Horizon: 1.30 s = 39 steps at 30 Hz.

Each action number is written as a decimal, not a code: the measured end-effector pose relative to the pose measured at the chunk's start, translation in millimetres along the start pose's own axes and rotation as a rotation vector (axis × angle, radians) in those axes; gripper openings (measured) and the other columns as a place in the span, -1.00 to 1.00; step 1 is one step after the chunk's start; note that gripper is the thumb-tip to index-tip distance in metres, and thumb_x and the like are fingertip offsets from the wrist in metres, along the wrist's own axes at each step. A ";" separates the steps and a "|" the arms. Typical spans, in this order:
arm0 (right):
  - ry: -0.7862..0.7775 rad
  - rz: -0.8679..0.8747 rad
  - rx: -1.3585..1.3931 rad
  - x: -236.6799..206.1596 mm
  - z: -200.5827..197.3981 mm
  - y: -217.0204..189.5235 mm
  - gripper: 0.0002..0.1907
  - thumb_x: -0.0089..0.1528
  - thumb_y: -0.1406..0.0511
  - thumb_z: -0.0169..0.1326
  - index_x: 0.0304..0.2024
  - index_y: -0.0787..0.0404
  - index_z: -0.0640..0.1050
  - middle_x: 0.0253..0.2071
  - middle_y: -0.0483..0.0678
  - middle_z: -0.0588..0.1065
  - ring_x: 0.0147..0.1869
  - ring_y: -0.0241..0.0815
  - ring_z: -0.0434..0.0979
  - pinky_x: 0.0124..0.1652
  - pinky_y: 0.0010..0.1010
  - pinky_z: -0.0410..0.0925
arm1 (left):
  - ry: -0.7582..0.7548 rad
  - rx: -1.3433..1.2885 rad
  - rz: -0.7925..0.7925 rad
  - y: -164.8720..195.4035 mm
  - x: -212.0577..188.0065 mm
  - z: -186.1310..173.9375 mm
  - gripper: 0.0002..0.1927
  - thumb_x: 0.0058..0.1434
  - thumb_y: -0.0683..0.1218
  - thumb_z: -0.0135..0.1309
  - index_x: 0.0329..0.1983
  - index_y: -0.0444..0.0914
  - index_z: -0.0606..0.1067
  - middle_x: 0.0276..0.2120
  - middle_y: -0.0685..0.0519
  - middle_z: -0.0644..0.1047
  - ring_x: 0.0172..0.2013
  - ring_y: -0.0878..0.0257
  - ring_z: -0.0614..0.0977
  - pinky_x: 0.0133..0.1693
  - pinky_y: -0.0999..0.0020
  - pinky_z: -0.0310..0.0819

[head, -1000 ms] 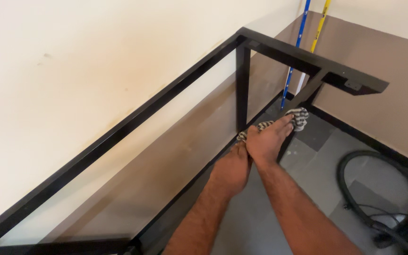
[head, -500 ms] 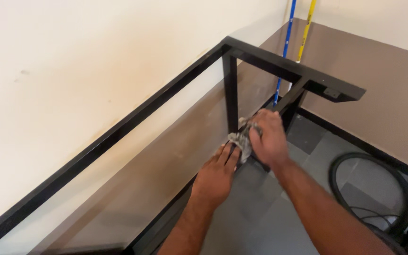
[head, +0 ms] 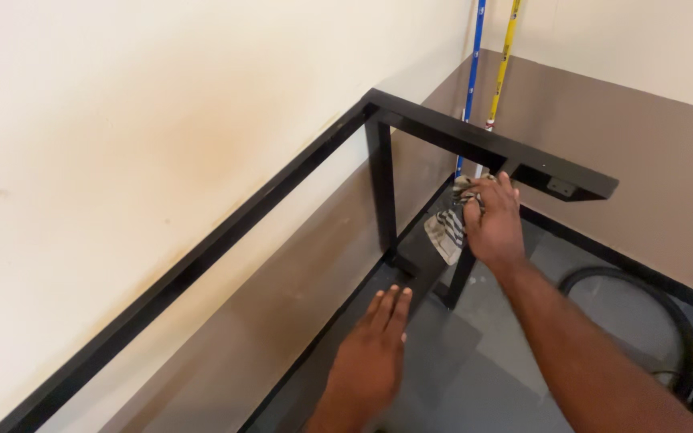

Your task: The person wipes the black metal table frames with a checkered cloth, steadying the frame with one hand while running the cloth along the bars. They work their way around the frame, wiping different rails and legs section by section.

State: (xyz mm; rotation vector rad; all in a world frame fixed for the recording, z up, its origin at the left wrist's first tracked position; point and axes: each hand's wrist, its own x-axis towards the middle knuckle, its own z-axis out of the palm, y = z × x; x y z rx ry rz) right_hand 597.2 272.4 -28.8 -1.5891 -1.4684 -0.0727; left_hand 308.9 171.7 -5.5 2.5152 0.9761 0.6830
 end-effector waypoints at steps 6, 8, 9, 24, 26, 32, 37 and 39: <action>0.039 0.074 0.127 -50.5 18.2 -55.1 -0.71 0.32 0.33 -0.15 0.04 0.30 0.47 0.07 0.16 0.47 0.45 0.26 0.33 0.56 0.15 -0.10 | -0.080 -0.115 -0.037 -11.5 20.5 6.8 -0.36 0.31 -0.19 -0.07 0.47 -0.42 0.17 0.36 -0.39 0.28 0.34 -0.38 0.30 0.26 -0.03 0.25; -0.007 0.052 0.147 -65.3 14.1 -60.5 -0.73 0.34 0.30 -0.12 0.01 0.27 0.49 0.17 0.16 0.46 0.50 0.25 0.28 0.53 0.14 -0.12 | -0.044 -0.086 0.030 -15.4 36.9 14.5 -0.36 0.33 -0.18 -0.06 0.45 -0.47 0.14 0.36 -0.42 0.26 0.36 -0.39 0.29 0.31 -0.05 0.20; -0.025 0.039 0.155 -66.8 11.9 -57.7 -0.75 0.36 0.29 -0.11 0.00 0.26 0.50 0.23 0.16 0.46 0.53 0.25 0.25 0.52 0.14 -0.13 | -0.024 -0.071 0.069 -16.7 46.1 17.8 -0.36 0.34 -0.17 -0.06 0.45 -0.50 0.13 0.36 -0.44 0.26 0.37 -0.40 0.28 0.33 -0.06 0.18; -0.273 0.166 0.045 3.1 -12.2 -15.6 -0.81 0.33 0.35 -0.01 -0.03 0.19 0.54 0.10 0.14 0.49 0.37 0.11 0.42 0.34 -0.07 0.25 | -0.092 -0.017 0.018 -13.0 134.7 55.9 -0.28 0.29 -0.18 -0.03 0.43 -0.60 0.05 0.41 -0.50 0.13 0.43 -0.39 0.12 0.34 -0.14 0.03; -0.274 0.055 -0.001 5.2 -22.7 -12.1 -0.77 0.28 0.37 0.03 -0.01 0.23 0.53 0.12 0.18 0.49 0.36 0.18 0.38 0.28 -0.06 0.23 | -0.101 -0.010 -0.016 -12.8 150.7 65.6 -0.27 0.30 -0.15 0.01 0.41 -0.62 0.05 0.40 -0.51 0.12 0.42 -0.40 0.10 0.33 -0.15 0.02; -0.197 -0.169 -0.307 71.9 -44.7 49.8 -0.71 0.21 0.41 -0.01 -0.01 0.25 0.52 0.12 0.10 0.50 0.37 0.16 0.40 0.35 -0.08 0.22 | -0.039 0.081 0.030 -0.9 213.7 93.7 -0.27 0.29 -0.10 0.04 0.40 -0.60 0.09 0.38 -0.45 0.19 0.42 -0.37 0.14 0.29 -0.14 0.10; -0.225 -0.226 -0.337 106.9 -54.4 108.6 -0.61 0.29 0.34 -0.03 0.16 0.36 0.43 0.25 0.28 0.41 0.38 0.23 0.34 0.32 -0.05 0.19 | -0.048 0.064 -0.012 3.7 271.5 120.1 -0.29 0.30 -0.09 0.03 0.40 -0.55 0.12 0.37 -0.46 0.19 0.40 -0.36 0.16 0.27 -0.14 0.12; -0.248 -0.222 -0.289 116.6 -46.8 125.8 -0.51 0.32 0.30 -0.03 0.25 0.44 0.35 0.24 0.31 0.39 0.36 0.24 0.34 0.29 -0.03 0.18 | -0.023 0.069 -0.010 3.2 293.4 129.2 -0.30 0.31 -0.07 0.03 0.38 -0.57 0.12 0.37 -0.49 0.19 0.38 -0.40 0.17 0.26 -0.15 0.12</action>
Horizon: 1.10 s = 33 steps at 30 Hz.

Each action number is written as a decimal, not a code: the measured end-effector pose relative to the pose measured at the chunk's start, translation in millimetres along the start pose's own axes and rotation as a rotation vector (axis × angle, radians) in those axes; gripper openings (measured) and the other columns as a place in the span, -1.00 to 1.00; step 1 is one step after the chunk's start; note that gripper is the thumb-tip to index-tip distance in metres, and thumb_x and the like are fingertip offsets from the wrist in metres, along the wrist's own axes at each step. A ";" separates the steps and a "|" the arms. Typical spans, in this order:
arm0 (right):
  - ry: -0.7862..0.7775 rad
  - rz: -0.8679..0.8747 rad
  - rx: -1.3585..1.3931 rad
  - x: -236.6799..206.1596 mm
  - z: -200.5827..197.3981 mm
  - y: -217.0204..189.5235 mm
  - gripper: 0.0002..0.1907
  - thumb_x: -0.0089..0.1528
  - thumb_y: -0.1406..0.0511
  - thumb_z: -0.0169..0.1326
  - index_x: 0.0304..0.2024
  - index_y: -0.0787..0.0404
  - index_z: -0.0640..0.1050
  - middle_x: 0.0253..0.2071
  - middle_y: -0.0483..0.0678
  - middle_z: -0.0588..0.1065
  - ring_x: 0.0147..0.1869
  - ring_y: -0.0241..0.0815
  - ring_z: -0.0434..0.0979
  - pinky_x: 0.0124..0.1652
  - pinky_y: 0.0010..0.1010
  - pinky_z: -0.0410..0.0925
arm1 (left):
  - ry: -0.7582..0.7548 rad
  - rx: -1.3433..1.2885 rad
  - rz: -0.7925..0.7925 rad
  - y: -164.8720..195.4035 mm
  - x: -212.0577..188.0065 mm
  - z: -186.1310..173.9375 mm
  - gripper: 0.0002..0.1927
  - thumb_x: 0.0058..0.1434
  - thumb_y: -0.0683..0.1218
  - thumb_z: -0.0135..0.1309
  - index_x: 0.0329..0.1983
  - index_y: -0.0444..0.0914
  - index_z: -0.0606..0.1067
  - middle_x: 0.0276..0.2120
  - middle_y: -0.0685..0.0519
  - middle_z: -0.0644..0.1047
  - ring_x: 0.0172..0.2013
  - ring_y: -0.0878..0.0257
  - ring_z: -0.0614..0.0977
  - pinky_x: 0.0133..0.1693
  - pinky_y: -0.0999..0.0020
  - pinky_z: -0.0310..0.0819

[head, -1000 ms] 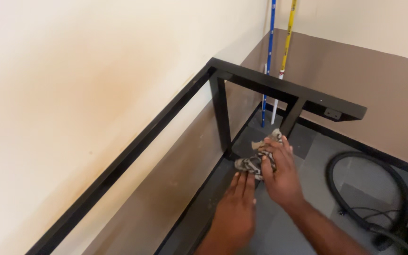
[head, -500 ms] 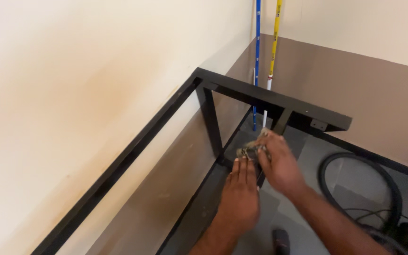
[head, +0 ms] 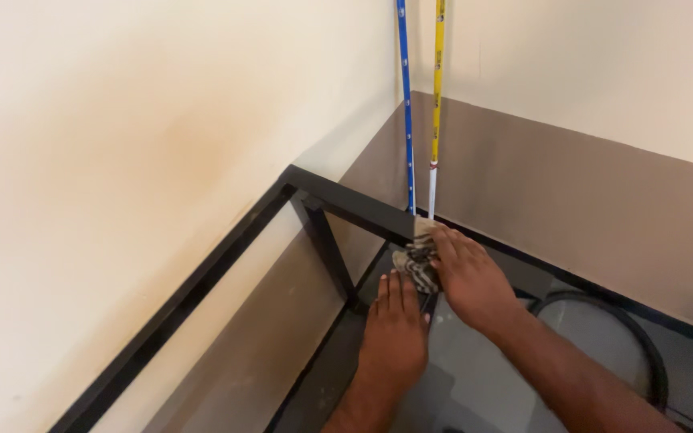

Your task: The person wipes the black metal table frames with a checkered cloth, steadying the frame with one hand while running the cloth along the bars. They work their way around the frame, wiping different rails and legs section by section.

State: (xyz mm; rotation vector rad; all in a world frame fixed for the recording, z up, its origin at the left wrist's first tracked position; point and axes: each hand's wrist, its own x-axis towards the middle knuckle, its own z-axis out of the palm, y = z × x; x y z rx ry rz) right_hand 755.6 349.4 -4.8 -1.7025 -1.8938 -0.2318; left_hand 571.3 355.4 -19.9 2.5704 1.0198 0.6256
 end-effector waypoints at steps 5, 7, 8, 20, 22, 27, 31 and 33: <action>-0.114 -0.174 0.057 53.5 39.6 32.9 -0.49 0.33 0.23 -0.03 0.25 0.41 0.33 0.26 0.29 0.40 0.36 0.23 0.37 0.29 -0.04 0.20 | -0.094 -0.101 -0.159 1.5 17.7 5.6 -0.28 0.33 -0.02 0.03 0.40 -0.51 0.11 0.31 -0.49 0.24 0.33 -0.38 0.26 0.21 -0.13 0.25; -0.181 -0.193 0.116 83.1 57.8 32.9 -0.50 0.35 0.21 -0.03 0.24 0.41 0.34 0.24 0.30 0.41 0.33 0.25 0.39 0.27 -0.03 0.23 | -0.097 -0.093 -0.171 1.4 20.3 2.1 -0.30 0.33 -0.01 0.03 0.40 -0.49 0.13 0.28 -0.47 0.28 0.30 -0.38 0.30 0.18 -0.14 0.28; -0.236 -0.164 0.157 98.2 67.0 31.2 -0.50 0.36 0.19 -0.04 0.24 0.41 0.35 0.22 0.31 0.42 0.31 0.27 0.40 0.25 -0.02 0.24 | -0.086 -0.071 -0.156 2.4 19.9 0.4 -0.32 0.35 -0.01 0.03 0.39 -0.49 0.15 0.27 -0.46 0.30 0.30 -0.39 0.31 0.16 -0.16 0.29; -0.387 -0.058 0.428 112.7 53.1 49.4 -0.48 0.33 0.08 -0.01 0.25 0.22 0.42 0.11 0.21 0.51 0.18 0.21 0.52 0.11 -0.07 0.37 | 0.030 -0.005 -0.167 8.6 12.4 -4.9 -0.39 0.30 0.05 0.10 0.28 -0.41 0.32 0.06 -0.29 0.48 0.12 -0.22 0.49 -0.01 -0.05 0.46; -0.460 0.021 0.453 91.8 33.4 63.1 -0.49 0.33 0.08 -0.02 0.25 0.16 0.43 0.10 0.17 0.53 0.17 0.16 0.54 0.12 -0.11 0.38 | 0.041 0.004 -0.160 10.3 11.2 -3.2 -0.40 0.29 0.05 0.11 0.27 -0.40 0.33 0.05 -0.27 0.49 0.11 -0.20 0.49 -0.02 -0.05 0.47; -0.375 0.016 0.312 31.4 -7.7 85.0 -0.51 0.33 0.08 -0.02 0.24 0.15 0.45 0.12 0.18 0.53 0.18 0.19 0.52 0.14 -0.10 0.35 | 0.065 -0.001 -0.153 12.2 2.7 -3.1 -0.43 0.33 0.07 0.09 0.25 -0.40 0.35 0.05 -0.24 0.50 0.10 -0.18 0.50 0.00 -0.05 0.47; -0.520 0.236 0.238 -6.6 -49.4 89.9 -0.49 0.31 0.07 -0.06 0.28 0.08 0.42 0.10 0.12 0.54 0.14 0.13 0.57 0.13 -0.15 0.40 | 0.085 0.050 -0.129 13.2 -1.3 -6.6 -0.39 0.33 0.08 0.08 0.33 -0.34 0.30 0.05 -0.25 0.49 0.12 -0.18 0.49 0.00 -0.06 0.44; -0.554 0.292 0.196 -18.5 -63.3 88.3 -0.46 0.31 0.09 -0.09 0.34 0.04 0.36 0.12 0.12 0.53 0.17 0.12 0.56 0.14 -0.12 0.38 | 0.087 0.040 -0.095 13.5 -2.3 -8.6 -0.35 0.33 0.05 0.05 0.44 -0.26 0.27 0.05 -0.26 0.48 0.10 -0.18 0.48 0.03 -0.05 0.43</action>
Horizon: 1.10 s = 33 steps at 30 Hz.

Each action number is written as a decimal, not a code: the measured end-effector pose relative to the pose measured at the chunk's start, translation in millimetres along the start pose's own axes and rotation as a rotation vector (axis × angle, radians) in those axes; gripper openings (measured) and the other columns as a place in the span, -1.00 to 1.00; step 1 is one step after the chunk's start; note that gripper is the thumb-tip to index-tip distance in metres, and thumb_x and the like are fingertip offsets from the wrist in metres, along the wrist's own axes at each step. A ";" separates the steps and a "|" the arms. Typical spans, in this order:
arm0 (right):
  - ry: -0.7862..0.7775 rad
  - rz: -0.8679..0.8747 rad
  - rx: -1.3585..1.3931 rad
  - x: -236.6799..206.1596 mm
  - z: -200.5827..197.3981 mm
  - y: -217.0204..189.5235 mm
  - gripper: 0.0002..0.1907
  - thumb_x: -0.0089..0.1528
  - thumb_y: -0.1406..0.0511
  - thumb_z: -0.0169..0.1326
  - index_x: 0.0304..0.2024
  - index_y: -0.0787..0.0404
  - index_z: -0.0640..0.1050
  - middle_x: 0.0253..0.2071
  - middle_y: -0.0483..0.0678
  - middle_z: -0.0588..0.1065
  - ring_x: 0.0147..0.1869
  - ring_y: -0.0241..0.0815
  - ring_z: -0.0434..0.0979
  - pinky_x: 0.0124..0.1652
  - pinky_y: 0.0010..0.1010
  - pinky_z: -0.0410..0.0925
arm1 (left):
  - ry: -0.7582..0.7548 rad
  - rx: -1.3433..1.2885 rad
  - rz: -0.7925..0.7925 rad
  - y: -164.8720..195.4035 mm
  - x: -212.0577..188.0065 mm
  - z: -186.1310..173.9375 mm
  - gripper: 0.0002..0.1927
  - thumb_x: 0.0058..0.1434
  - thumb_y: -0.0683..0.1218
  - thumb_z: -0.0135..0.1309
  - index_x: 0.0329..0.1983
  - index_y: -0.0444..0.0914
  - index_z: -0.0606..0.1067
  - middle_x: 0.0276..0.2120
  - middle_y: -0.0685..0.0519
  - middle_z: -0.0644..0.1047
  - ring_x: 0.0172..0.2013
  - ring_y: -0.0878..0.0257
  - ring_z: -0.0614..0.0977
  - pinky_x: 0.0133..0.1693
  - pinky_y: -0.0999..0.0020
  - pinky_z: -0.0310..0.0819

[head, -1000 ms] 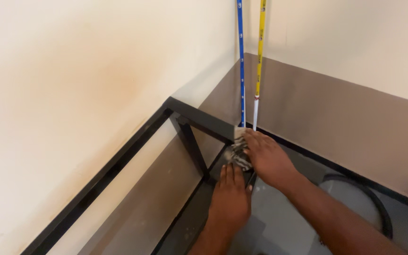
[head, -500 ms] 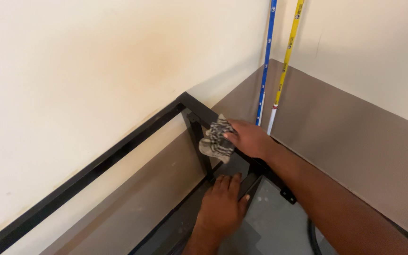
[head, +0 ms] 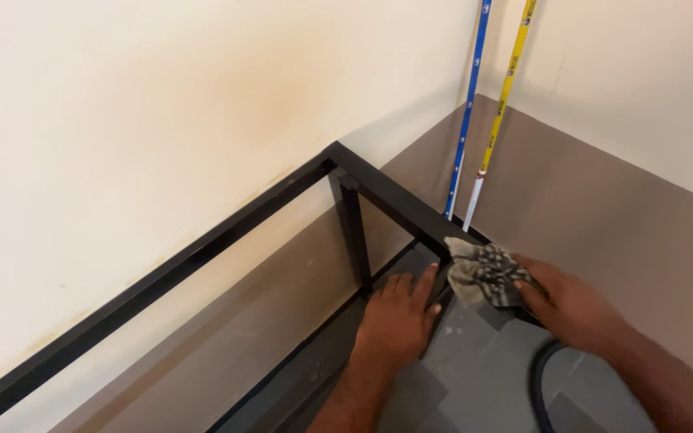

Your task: The person wipes the black metal table frames with a checkered cloth, steadying the frame with one hand while running the cloth along the bars. They work their way around the frame, wiping different rails and legs section by section.

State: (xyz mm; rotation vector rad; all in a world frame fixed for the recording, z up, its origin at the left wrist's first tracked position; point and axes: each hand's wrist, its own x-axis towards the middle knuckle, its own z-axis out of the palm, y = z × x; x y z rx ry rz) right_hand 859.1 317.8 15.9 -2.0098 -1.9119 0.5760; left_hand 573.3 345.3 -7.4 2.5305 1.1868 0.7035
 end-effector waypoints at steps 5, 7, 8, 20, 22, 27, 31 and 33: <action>0.001 0.068 -0.045 -4.2 5.6 -8.1 -0.43 0.35 0.11 -0.14 0.42 0.01 0.28 0.20 0.14 0.49 0.25 0.12 0.52 0.23 -0.10 0.35 | 0.032 0.091 0.079 1.6 -5.5 -1.9 -0.41 0.38 -0.02 -0.03 0.49 -0.10 0.26 0.09 -0.23 0.49 0.12 -0.16 0.49 0.00 -0.06 0.43; 0.014 0.061 -0.053 3.7 8.8 -13.8 -0.42 0.36 0.10 -0.14 0.44 0.00 0.25 0.27 0.15 0.45 0.30 0.14 0.49 0.26 -0.10 0.33 | 0.007 0.072 0.059 2.9 -8.8 -2.1 -0.43 0.41 -0.03 -0.06 0.49 -0.08 0.26 0.08 -0.20 0.50 0.12 -0.15 0.49 0.01 -0.05 0.43; 0.023 0.027 -0.056 9.5 8.2 -16.6 -0.41 0.36 0.11 -0.15 0.45 0.00 0.23 0.28 0.16 0.43 0.31 0.15 0.46 0.27 -0.09 0.31 | 0.003 0.065 0.051 3.5 -9.1 -2.2 -0.44 0.41 -0.03 -0.06 0.49 -0.08 0.26 0.08 -0.19 0.50 0.12 -0.15 0.49 0.03 -0.05 0.43; 0.107 -0.508 0.097 109.7 30.5 -56.3 -0.44 0.34 0.30 -0.09 0.41 -0.09 0.29 0.42 0.22 0.26 0.38 0.27 0.35 0.25 -0.09 0.28 | -0.035 0.064 -0.093 3.1 -2.7 -0.7 -0.42 0.42 0.15 -0.12 0.44 -0.18 0.32 0.16 -0.33 0.48 0.21 -0.25 0.46 0.13 -0.09 0.38; 0.092 -0.564 0.132 133.4 32.4 -67.7 -0.47 0.35 0.33 -0.09 0.40 -0.05 0.32 0.45 0.27 0.19 0.37 0.30 0.35 0.26 -0.08 0.27 | -0.087 0.039 -0.168 3.0 2.6 -2.1 -0.37 0.41 0.21 -0.13 0.41 -0.23 0.32 0.15 -0.33 0.48 0.20 -0.26 0.46 0.13 -0.11 0.38; 0.083 -0.771 0.161 166.0 33.7 -75.6 -0.50 0.31 0.35 -0.09 0.32 0.01 0.44 0.47 0.17 0.23 0.45 0.27 0.22 0.31 -0.05 0.18 | -0.111 -0.045 -0.368 8.7 9.3 -9.4 -0.20 0.37 0.36 -0.15 0.35 -0.37 0.33 0.08 -0.34 0.51 0.10 -0.25 0.52 0.07 -0.10 0.41; -0.011 -0.916 0.119 157.7 26.9 -58.1 -0.62 0.33 0.30 -0.01 0.19 0.08 0.57 0.40 0.06 0.35 0.58 0.15 0.15 0.41 -0.05 0.06 | -0.212 -0.046 -0.508 13.8 13.9 -15.0 -0.18 0.27 0.44 -0.13 0.20 -0.34 0.46 -0.12 -0.26 0.60 -0.01 -0.17 0.61 0.03 -0.04 0.47; -0.047 -0.916 0.066 140.4 19.5 -43.1 -0.63 0.24 0.23 0.11 0.10 0.11 0.61 0.33 0.06 0.39 0.50 0.13 0.18 0.35 -0.02 0.05 | -0.191 -0.020 -0.508 16.4 16.0 -16.5 -0.18 0.24 0.46 -0.12 0.16 -0.32 0.50 -0.20 -0.25 0.62 -0.06 -0.17 0.62 -0.01 -0.05 0.47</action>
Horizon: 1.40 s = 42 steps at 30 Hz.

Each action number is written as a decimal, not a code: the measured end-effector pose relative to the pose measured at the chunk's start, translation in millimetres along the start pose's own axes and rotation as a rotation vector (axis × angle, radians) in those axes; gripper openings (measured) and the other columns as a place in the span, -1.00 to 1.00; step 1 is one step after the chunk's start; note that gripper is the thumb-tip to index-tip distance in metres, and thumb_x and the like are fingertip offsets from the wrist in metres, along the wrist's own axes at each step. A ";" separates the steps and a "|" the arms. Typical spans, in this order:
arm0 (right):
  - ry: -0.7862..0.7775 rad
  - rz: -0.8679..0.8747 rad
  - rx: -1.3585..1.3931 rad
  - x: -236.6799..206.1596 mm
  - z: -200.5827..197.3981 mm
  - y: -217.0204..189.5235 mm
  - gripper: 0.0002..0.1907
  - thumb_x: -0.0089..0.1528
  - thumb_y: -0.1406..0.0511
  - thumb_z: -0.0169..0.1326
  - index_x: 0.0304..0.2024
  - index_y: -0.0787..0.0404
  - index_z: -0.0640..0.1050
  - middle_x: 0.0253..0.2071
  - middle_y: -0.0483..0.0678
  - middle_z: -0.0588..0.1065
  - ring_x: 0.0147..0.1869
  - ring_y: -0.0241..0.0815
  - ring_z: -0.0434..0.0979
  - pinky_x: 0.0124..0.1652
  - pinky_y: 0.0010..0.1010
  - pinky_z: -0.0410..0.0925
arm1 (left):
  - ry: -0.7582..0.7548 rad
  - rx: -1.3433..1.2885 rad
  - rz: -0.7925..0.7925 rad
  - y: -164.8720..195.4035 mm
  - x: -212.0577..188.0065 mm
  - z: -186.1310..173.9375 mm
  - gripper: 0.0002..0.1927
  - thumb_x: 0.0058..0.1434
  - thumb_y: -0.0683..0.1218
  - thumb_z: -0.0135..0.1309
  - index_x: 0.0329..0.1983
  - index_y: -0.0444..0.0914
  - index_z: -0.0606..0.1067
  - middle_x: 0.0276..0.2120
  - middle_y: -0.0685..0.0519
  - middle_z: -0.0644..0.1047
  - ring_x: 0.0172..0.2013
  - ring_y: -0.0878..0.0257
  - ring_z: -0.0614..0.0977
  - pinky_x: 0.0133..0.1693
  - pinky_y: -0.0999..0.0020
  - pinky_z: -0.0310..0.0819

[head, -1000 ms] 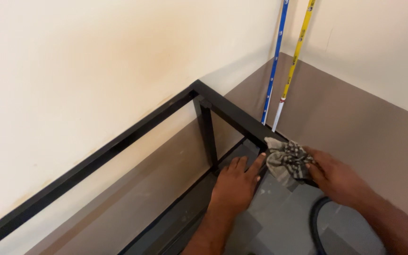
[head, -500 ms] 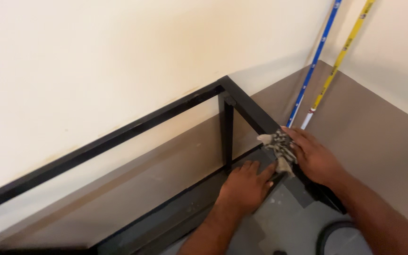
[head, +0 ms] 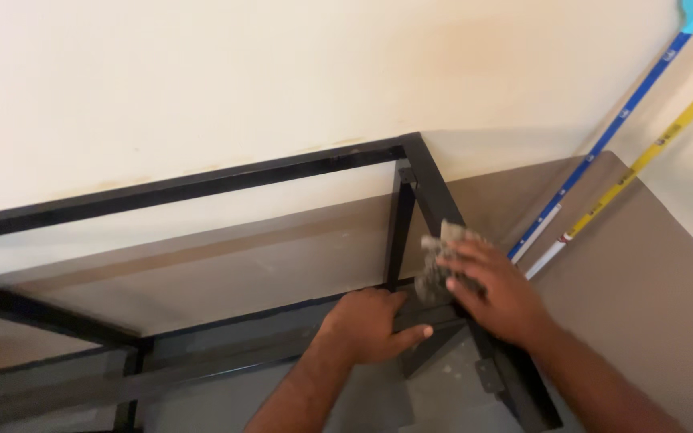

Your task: The person wipes the black metal table frames with a checkered cloth, steadying the frame with one hand while running the cloth along the bars. They work their way around the frame, wiping different rails and legs section by section.

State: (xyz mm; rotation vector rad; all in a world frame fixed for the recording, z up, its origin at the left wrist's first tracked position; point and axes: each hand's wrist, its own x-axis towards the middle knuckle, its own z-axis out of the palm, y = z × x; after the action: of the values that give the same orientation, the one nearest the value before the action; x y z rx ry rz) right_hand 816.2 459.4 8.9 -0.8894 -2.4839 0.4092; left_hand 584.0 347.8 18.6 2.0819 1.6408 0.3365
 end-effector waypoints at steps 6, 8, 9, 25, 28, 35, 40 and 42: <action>-0.078 0.320 0.113 -33.0 0.1 1.2 -0.70 0.23 0.13 0.10 -0.04 -0.02 0.69 0.23 -0.14 0.50 0.45 -0.08 0.34 0.34 -0.13 0.20 | -0.160 -0.029 -0.118 1.4 11.8 2.3 -0.15 0.20 0.51 -0.13 0.04 -0.31 0.56 -0.17 -0.21 0.62 -0.03 -0.12 0.63 0.01 -0.04 0.47; -0.040 0.153 0.111 -15.7 6.1 16.3 -0.70 0.31 0.15 0.04 0.01 -0.01 0.68 0.23 -0.12 0.51 0.50 -0.02 0.32 0.41 -0.07 0.15 | -0.116 -0.016 -0.105 -0.7 12.3 4.8 -0.13 0.21 0.52 -0.13 0.02 -0.34 0.56 -0.16 -0.22 0.62 -0.02 -0.13 0.62 0.03 -0.03 0.47; -0.017 0.068 0.111 -3.3 10.7 23.9 -0.70 0.35 0.16 0.01 0.03 0.00 0.67 0.24 -0.11 0.51 0.52 0.01 0.32 0.44 -0.04 0.12 | -0.092 -0.007 -0.099 -2.2 12.4 5.0 -0.12 0.21 0.53 -0.13 0.01 -0.36 0.57 -0.15 -0.23 0.62 -0.01 -0.13 0.62 0.04 -0.02 0.48; 0.126 0.156 0.496 133.5 48.2 83.9 -0.59 0.44 0.22 -0.08 0.33 0.08 0.45 0.39 0.19 0.38 0.47 0.12 0.36 0.36 -0.26 0.20 | -0.100 0.058 -0.171 8.2 5.5 -0.2 -0.08 0.17 0.56 -0.15 0.04 -0.33 0.58 -0.11 -0.21 0.63 0.01 -0.11 0.62 0.08 -0.01 0.46; 0.064 0.418 0.547 95.3 29.9 66.4 -0.51 0.40 0.18 -0.10 0.39 -0.01 0.37 0.32 0.15 0.43 0.40 0.05 0.41 0.30 -0.30 0.21 | -0.095 0.081 -0.198 15.6 3.4 -1.9 -0.10 0.14 0.55 -0.15 0.06 -0.27 0.60 -0.12 -0.22 0.63 0.02 -0.12 0.61 0.09 -0.02 0.44; 0.033 0.472 0.331 -37.3 2.2 18.9 -0.53 0.35 0.16 -0.06 0.31 0.07 0.47 0.32 0.12 0.45 0.42 0.03 0.40 0.33 -0.18 0.19 | -0.122 0.099 -0.154 10.0 9.7 2.5 -0.07 0.21 0.56 -0.20 0.08 -0.33 0.57 -0.07 -0.22 0.62 0.05 -0.11 0.61 0.09 -0.02 0.45; 0.004 0.638 0.145 -103.0 -13.8 -19.3 -0.59 0.20 0.13 0.13 0.04 0.13 0.65 0.33 0.12 0.43 0.44 0.03 0.39 0.30 -0.17 0.26 | -0.148 0.084 -0.156 6.9 9.7 6.0 -0.09 0.19 0.55 -0.23 0.06 -0.29 0.58 -0.10 -0.21 0.63 0.02 -0.11 0.62 0.07 -0.04 0.46; -0.029 0.715 0.118 -102.2 -17.3 -31.1 -0.59 0.17 0.06 0.19 -0.05 0.16 0.65 0.31 0.09 0.46 0.40 0.01 0.44 0.27 -0.18 0.29 | -0.150 0.082 -0.130 7.1 10.0 4.7 -0.08 0.21 0.55 -0.19 0.07 -0.34 0.56 -0.07 -0.22 0.61 0.03 -0.12 0.60 0.05 -0.07 0.44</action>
State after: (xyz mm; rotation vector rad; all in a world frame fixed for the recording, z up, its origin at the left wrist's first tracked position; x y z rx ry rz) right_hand 878.7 371.3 3.2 -1.7124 -2.0644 0.7886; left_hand 594.7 355.2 17.2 1.9937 1.7135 0.0694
